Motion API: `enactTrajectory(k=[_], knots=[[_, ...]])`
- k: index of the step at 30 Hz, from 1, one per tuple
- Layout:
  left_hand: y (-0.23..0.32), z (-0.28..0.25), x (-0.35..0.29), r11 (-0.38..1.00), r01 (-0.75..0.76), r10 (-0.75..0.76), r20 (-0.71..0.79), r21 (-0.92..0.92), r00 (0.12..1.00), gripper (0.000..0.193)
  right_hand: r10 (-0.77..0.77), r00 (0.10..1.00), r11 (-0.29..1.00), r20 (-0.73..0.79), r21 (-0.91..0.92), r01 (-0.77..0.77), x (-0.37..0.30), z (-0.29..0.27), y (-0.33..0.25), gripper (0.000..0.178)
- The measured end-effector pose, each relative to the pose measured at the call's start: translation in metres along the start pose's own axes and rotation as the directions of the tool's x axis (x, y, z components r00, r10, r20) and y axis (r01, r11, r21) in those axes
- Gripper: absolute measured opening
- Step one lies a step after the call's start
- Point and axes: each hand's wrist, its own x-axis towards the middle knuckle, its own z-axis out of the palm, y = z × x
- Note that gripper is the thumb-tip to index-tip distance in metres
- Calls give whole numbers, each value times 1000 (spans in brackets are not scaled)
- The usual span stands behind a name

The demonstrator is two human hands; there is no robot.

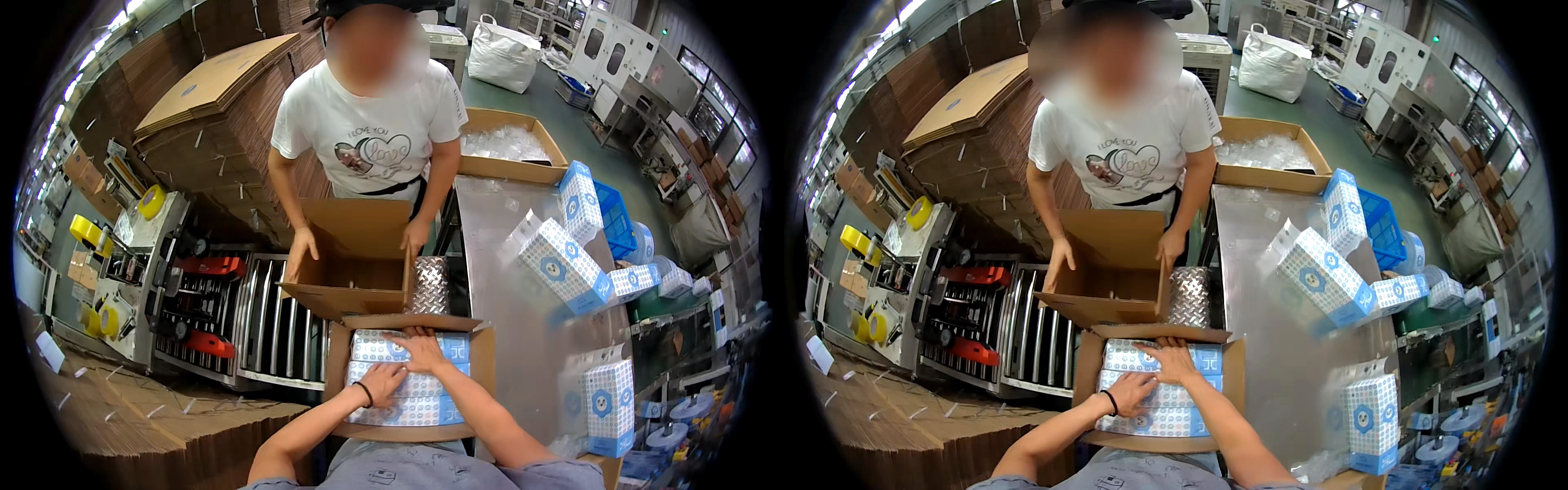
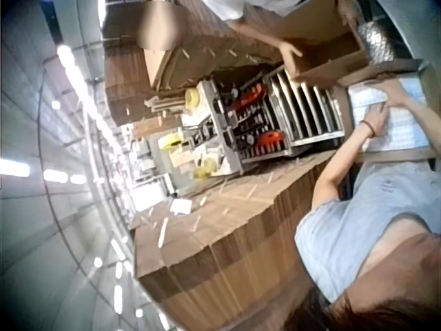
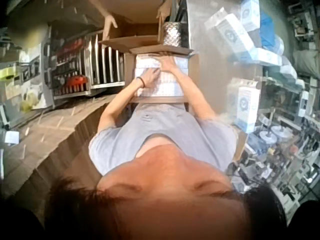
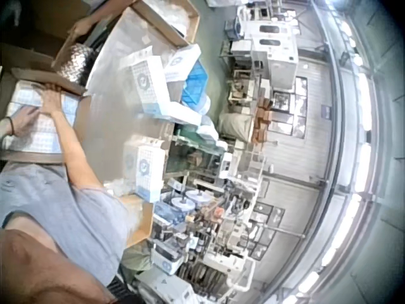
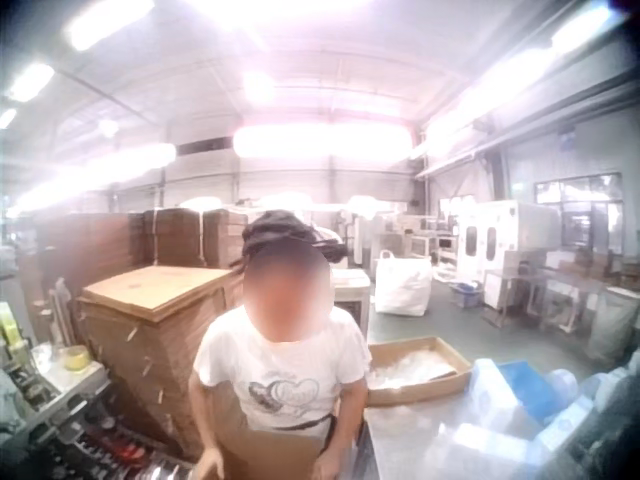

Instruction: The person packs small blue and white product boxes into larger brown cardboard shipping boxes. They place bubble wrap inside the boxes for cushioning, arrange the product boxes, and then close the flaps of the shipping boxes. The process is repeated continuously with a coworker assisting nearby.

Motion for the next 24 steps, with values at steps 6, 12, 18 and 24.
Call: enactTrajectory(k=[6, 12, 18, 24], knots=[[-22, -73, -120, 1000, -18, 8, -614, -10, 790, 48, 158, 970, 937, -182, 339, -88, -25, -75, 1, 30], [-52, -15, -103, 983, -181, 159, -376, -23, 913, 62, 702, 671, 675, -238, 523, -521, -157, -100, 17, 37], [-20, 42, 35, 887, -400, 435, -124, 231, 892, 68, 319, 892, 902, 321, 187, -389, -108, -58, -11, 47], [-21, 39, 47, 845, -496, 519, -85, 198, 850, 70, 66, 905, 931, -420, -300, -208, -44, -115, -18, 48]])
